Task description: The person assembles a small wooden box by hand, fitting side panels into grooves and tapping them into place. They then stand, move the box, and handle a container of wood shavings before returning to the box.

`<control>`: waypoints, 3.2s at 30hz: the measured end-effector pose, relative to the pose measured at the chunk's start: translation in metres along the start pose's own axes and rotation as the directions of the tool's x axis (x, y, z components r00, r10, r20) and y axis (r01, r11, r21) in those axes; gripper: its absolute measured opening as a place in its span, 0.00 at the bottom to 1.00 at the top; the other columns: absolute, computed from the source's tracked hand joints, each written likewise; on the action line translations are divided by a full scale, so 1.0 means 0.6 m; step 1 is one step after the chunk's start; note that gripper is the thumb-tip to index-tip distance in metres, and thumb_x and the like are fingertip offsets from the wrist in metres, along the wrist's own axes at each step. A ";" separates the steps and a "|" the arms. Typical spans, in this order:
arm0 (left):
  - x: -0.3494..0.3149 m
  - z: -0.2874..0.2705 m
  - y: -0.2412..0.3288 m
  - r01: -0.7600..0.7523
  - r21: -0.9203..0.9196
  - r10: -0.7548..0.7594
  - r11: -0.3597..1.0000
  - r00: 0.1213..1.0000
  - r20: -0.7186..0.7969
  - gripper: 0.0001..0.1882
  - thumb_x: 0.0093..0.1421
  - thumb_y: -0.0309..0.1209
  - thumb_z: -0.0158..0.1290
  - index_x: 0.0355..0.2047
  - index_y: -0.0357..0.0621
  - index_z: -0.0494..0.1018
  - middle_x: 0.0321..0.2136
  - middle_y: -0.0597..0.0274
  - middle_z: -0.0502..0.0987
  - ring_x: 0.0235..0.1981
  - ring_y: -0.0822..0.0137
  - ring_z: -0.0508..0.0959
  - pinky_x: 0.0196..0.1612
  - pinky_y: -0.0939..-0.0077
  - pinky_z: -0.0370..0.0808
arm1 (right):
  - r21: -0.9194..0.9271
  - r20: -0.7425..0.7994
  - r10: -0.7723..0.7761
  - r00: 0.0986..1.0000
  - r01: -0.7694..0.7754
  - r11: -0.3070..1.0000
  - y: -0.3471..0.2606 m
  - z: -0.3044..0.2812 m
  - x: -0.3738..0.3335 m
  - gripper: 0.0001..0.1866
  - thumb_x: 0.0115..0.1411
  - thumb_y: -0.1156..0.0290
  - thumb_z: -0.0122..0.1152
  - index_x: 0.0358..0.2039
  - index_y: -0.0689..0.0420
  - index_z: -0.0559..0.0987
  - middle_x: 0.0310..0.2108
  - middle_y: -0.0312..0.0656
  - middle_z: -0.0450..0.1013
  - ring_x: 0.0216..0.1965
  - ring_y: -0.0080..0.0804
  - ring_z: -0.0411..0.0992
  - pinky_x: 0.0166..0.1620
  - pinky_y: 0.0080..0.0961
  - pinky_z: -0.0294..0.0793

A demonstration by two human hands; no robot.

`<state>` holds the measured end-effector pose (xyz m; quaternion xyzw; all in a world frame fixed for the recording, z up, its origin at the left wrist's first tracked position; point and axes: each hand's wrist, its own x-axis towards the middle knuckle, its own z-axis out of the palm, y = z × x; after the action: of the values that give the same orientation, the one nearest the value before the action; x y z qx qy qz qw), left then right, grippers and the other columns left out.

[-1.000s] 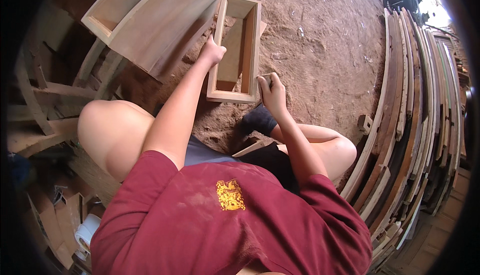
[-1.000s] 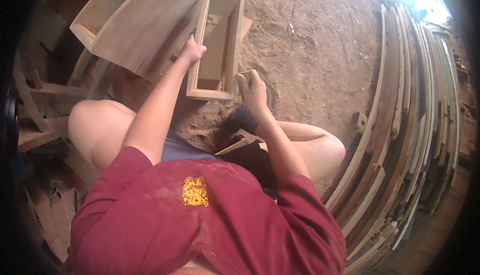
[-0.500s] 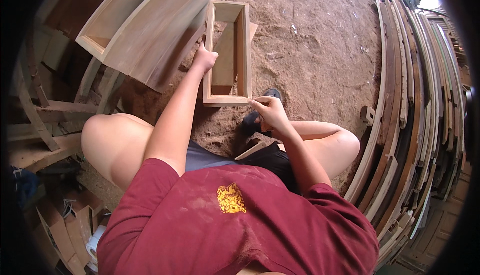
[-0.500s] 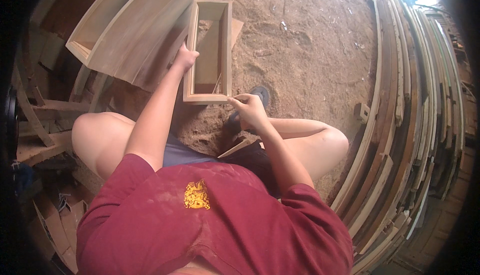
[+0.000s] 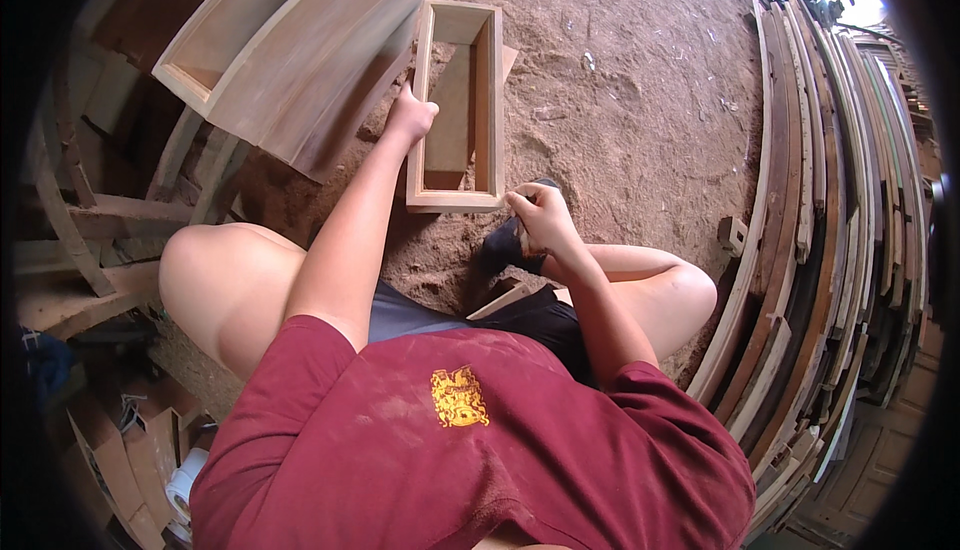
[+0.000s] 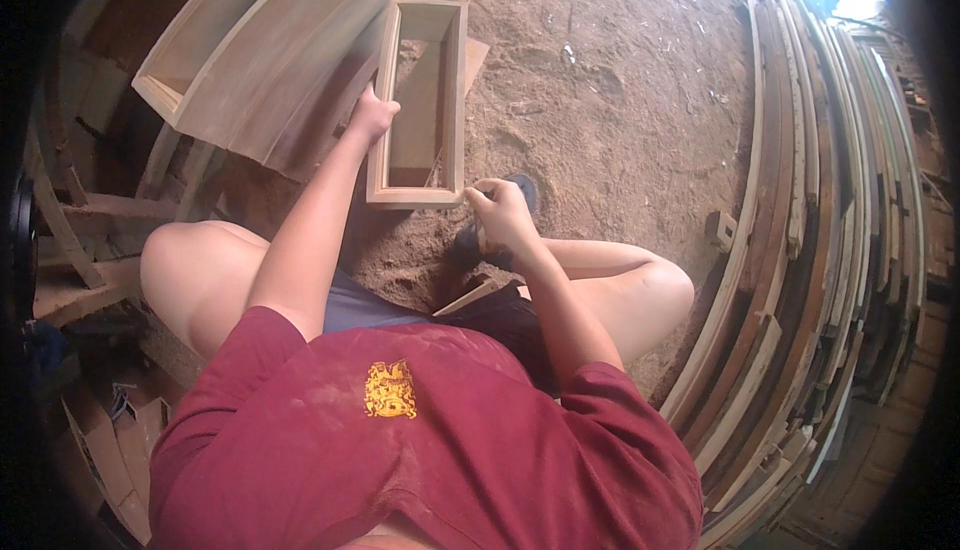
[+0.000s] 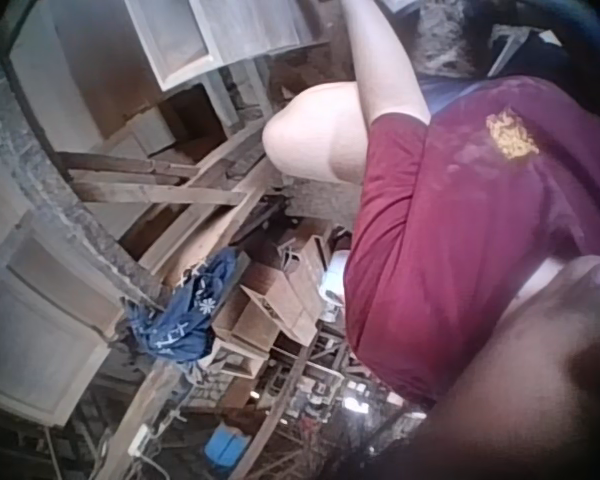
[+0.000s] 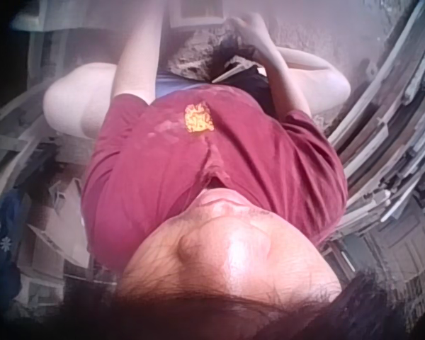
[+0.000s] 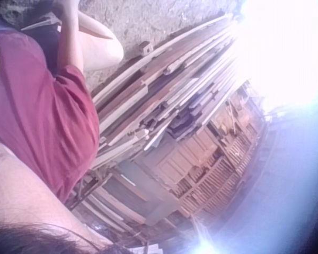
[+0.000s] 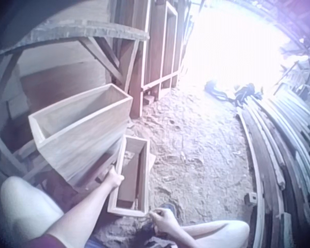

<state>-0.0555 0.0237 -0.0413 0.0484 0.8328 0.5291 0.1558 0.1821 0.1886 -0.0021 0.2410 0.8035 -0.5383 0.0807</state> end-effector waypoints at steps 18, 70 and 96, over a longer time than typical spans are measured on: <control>-0.002 0.001 0.011 0.041 0.059 -0.042 0.997 0.999 0.010 0.42 0.47 0.27 0.52 0.65 0.31 0.56 0.55 0.35 0.72 0.57 0.48 0.74 0.61 0.64 0.69 | 0.318 -0.058 -0.095 0.994 0.109 0.942 0.052 -0.024 0.037 0.06 0.66 0.77 0.55 0.43 0.60 0.74 0.27 0.35 0.72 0.28 0.22 0.72 0.31 0.21 0.73; 0.010 -0.005 -0.016 0.044 -0.079 -0.040 0.996 0.998 0.053 0.40 0.47 0.27 0.55 0.64 0.36 0.59 0.50 0.40 0.76 0.52 0.49 0.77 0.57 0.63 0.72 | -0.125 -0.364 -0.308 0.879 0.281 0.952 -0.034 0.062 0.036 0.15 0.57 0.64 0.69 0.36 0.61 0.75 0.33 0.49 0.70 0.33 0.42 0.70 0.37 0.34 0.70; 0.004 0.005 -0.006 -0.033 -0.110 0.039 0.993 0.997 0.059 0.42 0.48 0.28 0.56 0.65 0.36 0.57 0.49 0.39 0.76 0.51 0.50 0.78 0.55 0.64 0.74 | -0.336 -0.343 -0.447 0.826 0.337 0.880 -0.026 0.029 0.041 0.17 0.58 0.61 0.68 0.39 0.60 0.77 0.39 0.50 0.70 0.33 0.43 0.72 0.36 0.36 0.73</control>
<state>-0.0565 0.0252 -0.0462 0.0710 0.7965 0.5747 0.1739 0.1509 0.1757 -0.0060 0.1640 0.8981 -0.3701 -0.1720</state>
